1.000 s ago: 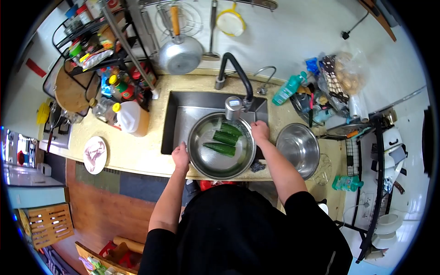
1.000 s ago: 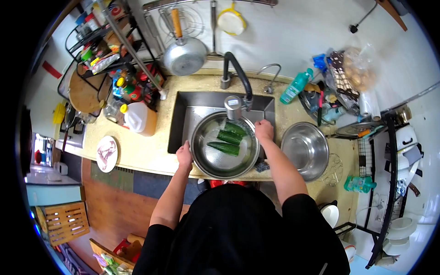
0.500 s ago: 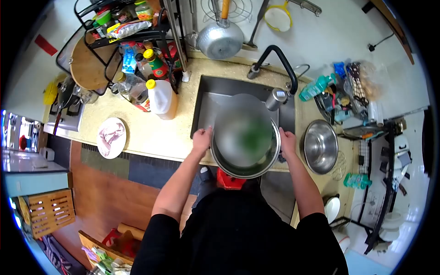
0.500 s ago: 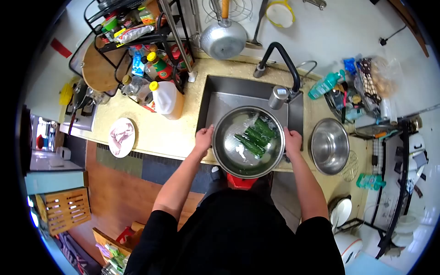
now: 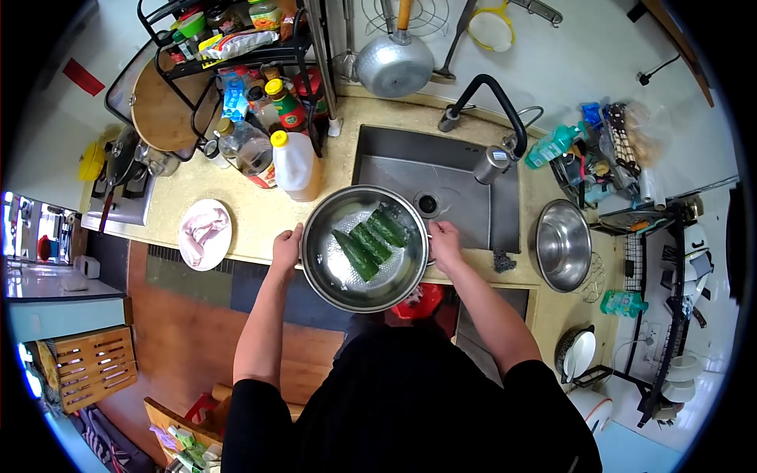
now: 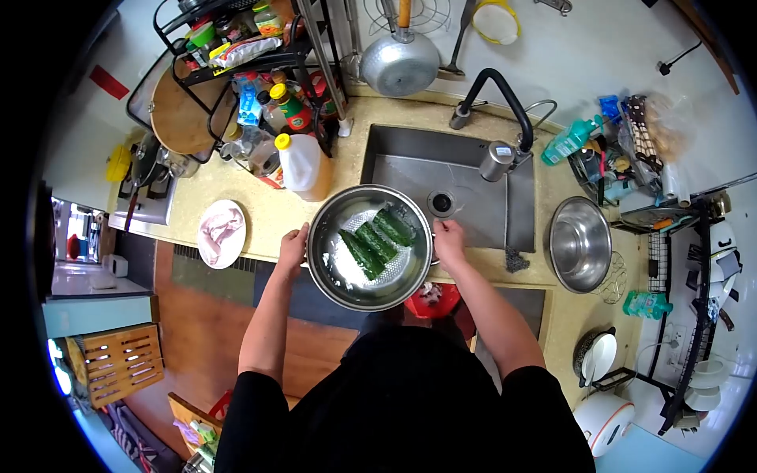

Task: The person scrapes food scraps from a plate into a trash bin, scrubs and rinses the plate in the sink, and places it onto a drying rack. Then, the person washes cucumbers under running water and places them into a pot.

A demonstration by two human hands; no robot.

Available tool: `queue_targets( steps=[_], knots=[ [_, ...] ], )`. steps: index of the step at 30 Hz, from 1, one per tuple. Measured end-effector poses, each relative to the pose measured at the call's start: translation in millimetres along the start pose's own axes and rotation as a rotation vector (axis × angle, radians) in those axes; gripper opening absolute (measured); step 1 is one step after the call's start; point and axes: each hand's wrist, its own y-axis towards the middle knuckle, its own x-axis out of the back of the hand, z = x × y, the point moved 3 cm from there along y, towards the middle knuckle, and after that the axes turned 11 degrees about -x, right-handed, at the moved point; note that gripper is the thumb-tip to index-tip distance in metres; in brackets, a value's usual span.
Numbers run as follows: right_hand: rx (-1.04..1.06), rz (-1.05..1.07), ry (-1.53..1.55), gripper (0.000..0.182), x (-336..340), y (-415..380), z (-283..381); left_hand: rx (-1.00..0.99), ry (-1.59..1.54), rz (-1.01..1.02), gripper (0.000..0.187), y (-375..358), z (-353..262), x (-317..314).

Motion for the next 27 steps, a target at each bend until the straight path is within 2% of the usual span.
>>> queue_targets(
  steps=[5, 10, 12, 13, 14, 16, 18, 19, 20, 21, 22, 23, 24, 25, 26, 27],
  knots=[
    [0.124, -0.023, -0.103, 0.020, -43, 20, -18, -0.017, 0.021, -0.055, 0.044, 20, 16, 41],
    [0.219, -0.086, -0.155, 0.019, -58, 21, -18, -0.037, 0.091, -0.054, 0.047, 32, 20, 50],
    [0.095, -0.012, -0.124, 0.025, -54, 8, -6, -0.060, 0.047, -0.048, 0.049, 33, 28, 51],
    [-0.084, 0.061, -0.129, 0.026, -49, -12, 11, -0.153, 0.114, -0.033, 0.051, 42, 40, 56],
    [-0.087, 0.140, -0.127, 0.028, -42, -19, 19, -0.192, 0.130, -0.015, 0.047, 49, 51, 64],
    [0.441, -0.097, -0.608, 0.027, -20, 13, 9, -0.261, 0.405, -0.202, 0.042, -1, -18, 51],
    [0.076, -0.013, -0.251, 0.025, 16, 42, 9, -0.573, 0.773, -0.472, 0.043, -30, -48, 50],
    [-0.107, 0.029, -0.068, 0.025, 32, 56, 11, -0.623, 0.626, -0.496, 0.041, -42, -63, 40],
    [-0.098, -0.054, 0.009, 0.023, 47, 61, 27, -0.681, 0.378, -0.437, 0.037, -48, -63, 22],
    [-0.076, -0.109, -0.001, 0.017, 61, 78, 39, -0.635, 0.227, -0.281, 0.034, -50, -61, -8],
    [-0.077, -0.087, 0.052, 0.014, 68, 95, 52, -0.583, 0.077, -0.130, 0.032, -57, -63, -48],
    [-0.075, -0.063, 0.104, 0.011, 75, 114, 66, -0.555, 0.055, 0.022, 0.025, -85, -106, -104],
    [-0.073, -0.036, 0.156, 0.009, 80, 130, 76, -0.624, -0.096, 0.271, 0.016, -81, -92, -154],
    [0.026, -0.011, 0.197, 0.009, 84, 151, 77, -0.371, 0.009, 0.399, 0.014, -92, -109, -203],
    [0.124, 0.019, 0.235, 0.009, 85, 178, 72, -0.496, -0.102, 0.429, 0.016, -88, -104, -252],
    [0.218, 0.053, 0.273, 0.009, 83, 197, 72, -0.418, -0.237, 0.398, 0.020, -78, -78, -303]
  ],
)
